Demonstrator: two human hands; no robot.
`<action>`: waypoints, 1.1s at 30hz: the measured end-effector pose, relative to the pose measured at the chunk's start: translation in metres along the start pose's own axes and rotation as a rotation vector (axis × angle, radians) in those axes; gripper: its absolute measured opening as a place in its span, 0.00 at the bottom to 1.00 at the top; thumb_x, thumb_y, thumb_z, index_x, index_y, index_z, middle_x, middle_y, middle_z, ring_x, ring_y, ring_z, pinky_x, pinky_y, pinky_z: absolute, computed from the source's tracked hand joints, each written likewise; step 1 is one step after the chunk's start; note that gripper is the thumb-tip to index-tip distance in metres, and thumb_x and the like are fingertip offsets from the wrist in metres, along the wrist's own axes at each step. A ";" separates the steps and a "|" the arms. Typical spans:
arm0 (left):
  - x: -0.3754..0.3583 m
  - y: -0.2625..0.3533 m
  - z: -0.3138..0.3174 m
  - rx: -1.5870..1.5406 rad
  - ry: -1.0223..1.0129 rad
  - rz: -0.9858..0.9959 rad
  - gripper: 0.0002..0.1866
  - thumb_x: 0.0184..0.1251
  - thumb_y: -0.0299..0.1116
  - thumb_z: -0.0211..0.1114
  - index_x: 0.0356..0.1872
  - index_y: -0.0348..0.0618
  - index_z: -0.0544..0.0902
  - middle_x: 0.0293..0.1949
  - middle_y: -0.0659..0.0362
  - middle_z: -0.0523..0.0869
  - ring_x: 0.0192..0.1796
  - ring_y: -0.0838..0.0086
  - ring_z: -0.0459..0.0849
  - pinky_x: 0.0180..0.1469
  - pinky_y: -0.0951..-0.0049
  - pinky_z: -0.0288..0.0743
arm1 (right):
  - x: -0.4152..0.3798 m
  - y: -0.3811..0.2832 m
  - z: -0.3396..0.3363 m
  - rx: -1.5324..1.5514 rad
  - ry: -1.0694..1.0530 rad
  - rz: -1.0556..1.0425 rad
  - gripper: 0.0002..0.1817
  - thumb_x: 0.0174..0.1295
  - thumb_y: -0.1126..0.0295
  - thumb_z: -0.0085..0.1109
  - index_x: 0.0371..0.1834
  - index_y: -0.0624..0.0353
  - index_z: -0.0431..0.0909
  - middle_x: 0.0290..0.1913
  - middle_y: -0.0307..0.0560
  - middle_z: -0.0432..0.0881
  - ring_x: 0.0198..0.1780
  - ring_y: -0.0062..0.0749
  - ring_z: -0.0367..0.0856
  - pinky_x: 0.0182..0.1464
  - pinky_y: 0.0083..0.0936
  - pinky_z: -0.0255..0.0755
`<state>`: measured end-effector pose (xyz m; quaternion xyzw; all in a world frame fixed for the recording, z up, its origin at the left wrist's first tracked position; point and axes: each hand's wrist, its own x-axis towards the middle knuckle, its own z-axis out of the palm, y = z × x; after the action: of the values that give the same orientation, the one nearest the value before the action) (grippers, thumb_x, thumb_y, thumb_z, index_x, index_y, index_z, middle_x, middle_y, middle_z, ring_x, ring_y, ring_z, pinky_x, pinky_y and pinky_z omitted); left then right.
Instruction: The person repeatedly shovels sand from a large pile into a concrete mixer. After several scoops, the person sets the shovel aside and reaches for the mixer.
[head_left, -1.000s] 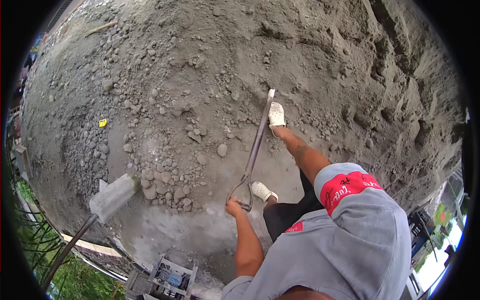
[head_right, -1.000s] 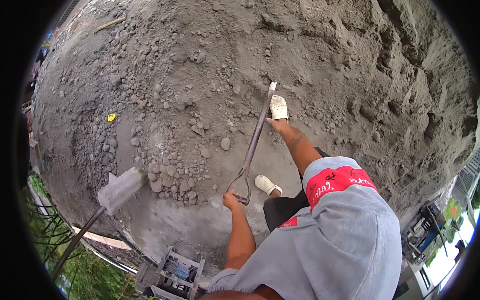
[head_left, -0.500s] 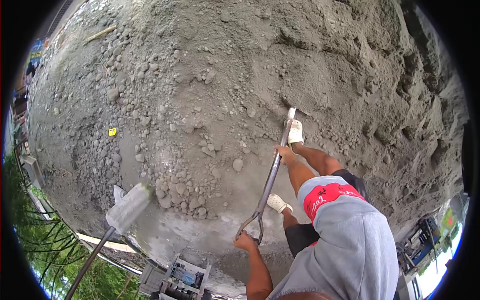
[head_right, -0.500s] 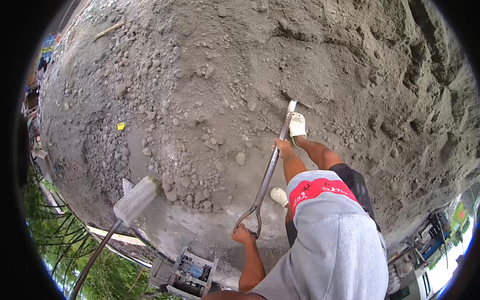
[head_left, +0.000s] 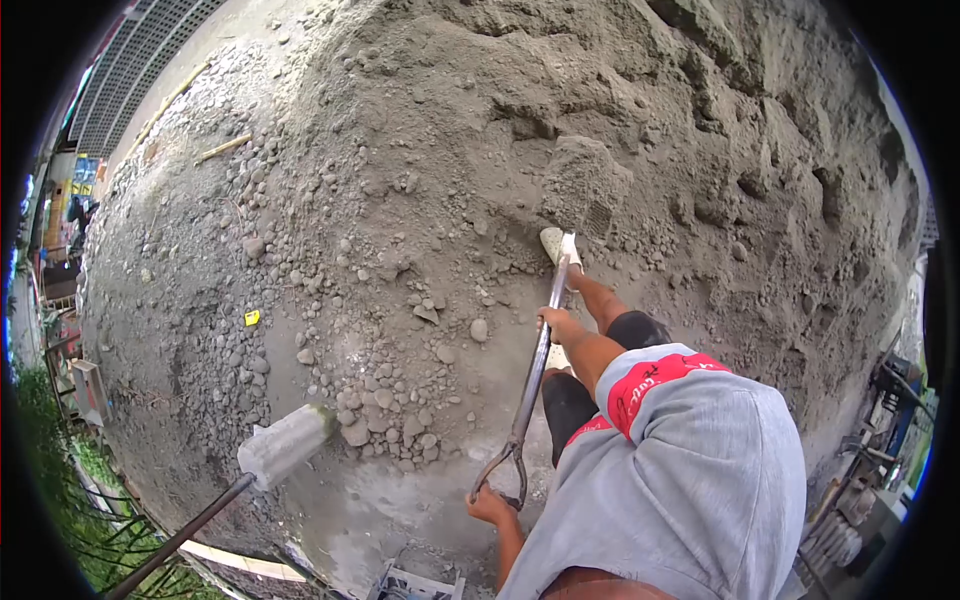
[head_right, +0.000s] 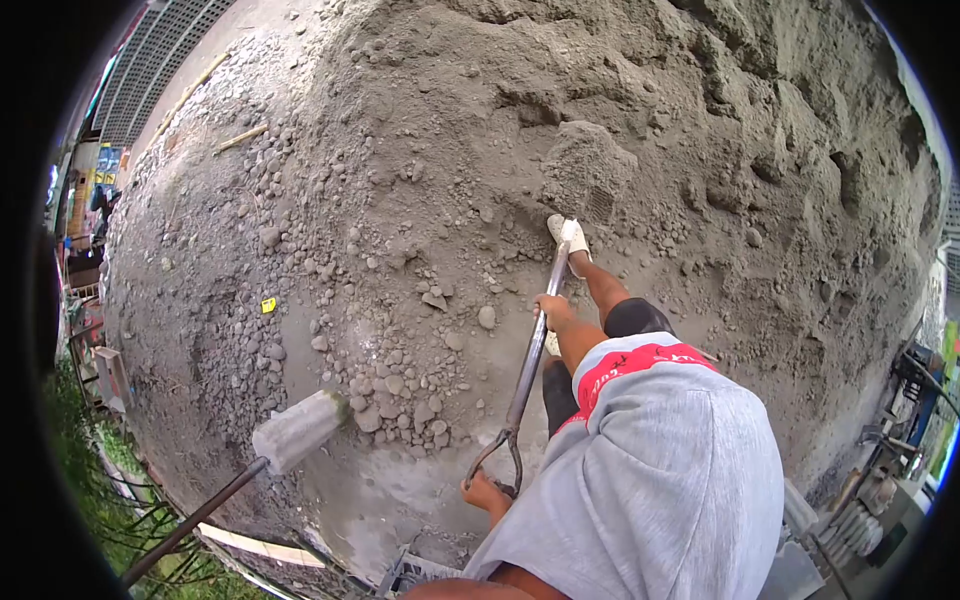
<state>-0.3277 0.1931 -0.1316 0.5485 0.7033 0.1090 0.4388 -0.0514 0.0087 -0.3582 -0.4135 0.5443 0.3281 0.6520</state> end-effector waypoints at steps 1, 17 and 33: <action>0.003 0.005 -0.016 0.000 -0.026 0.019 0.08 0.43 0.18 0.57 0.26 0.33 0.69 0.16 0.59 0.69 0.12 0.75 0.65 0.13 0.74 0.57 | -0.011 0.011 0.001 0.021 -0.014 -0.004 0.06 0.52 0.75 0.56 0.31 0.62 0.69 0.20 0.44 0.72 0.19 0.32 0.72 0.22 0.30 0.72; -0.002 0.054 -0.198 0.638 -0.132 0.717 0.09 0.37 0.20 0.59 0.24 0.28 0.72 0.16 0.54 0.72 0.17 0.70 0.70 0.18 0.68 0.63 | -0.151 0.218 -0.102 0.741 -0.026 0.118 0.06 0.48 0.76 0.57 0.26 0.59 0.68 0.18 0.42 0.70 0.17 0.29 0.70 0.19 0.30 0.67; -0.344 -0.161 -0.094 0.531 -1.545 0.668 0.06 0.41 0.19 0.55 0.25 0.36 0.70 0.13 0.58 0.70 0.13 0.74 0.69 0.15 0.74 0.63 | -0.418 0.326 -0.701 1.519 0.555 -0.551 0.07 0.50 0.74 0.61 0.29 0.61 0.72 0.20 0.44 0.73 0.22 0.33 0.74 0.26 0.32 0.72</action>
<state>-0.5012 -0.1347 -0.0068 0.7296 0.0153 -0.3366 0.5951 -0.7252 -0.4658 -0.0536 -0.0472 0.6366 -0.4093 0.6519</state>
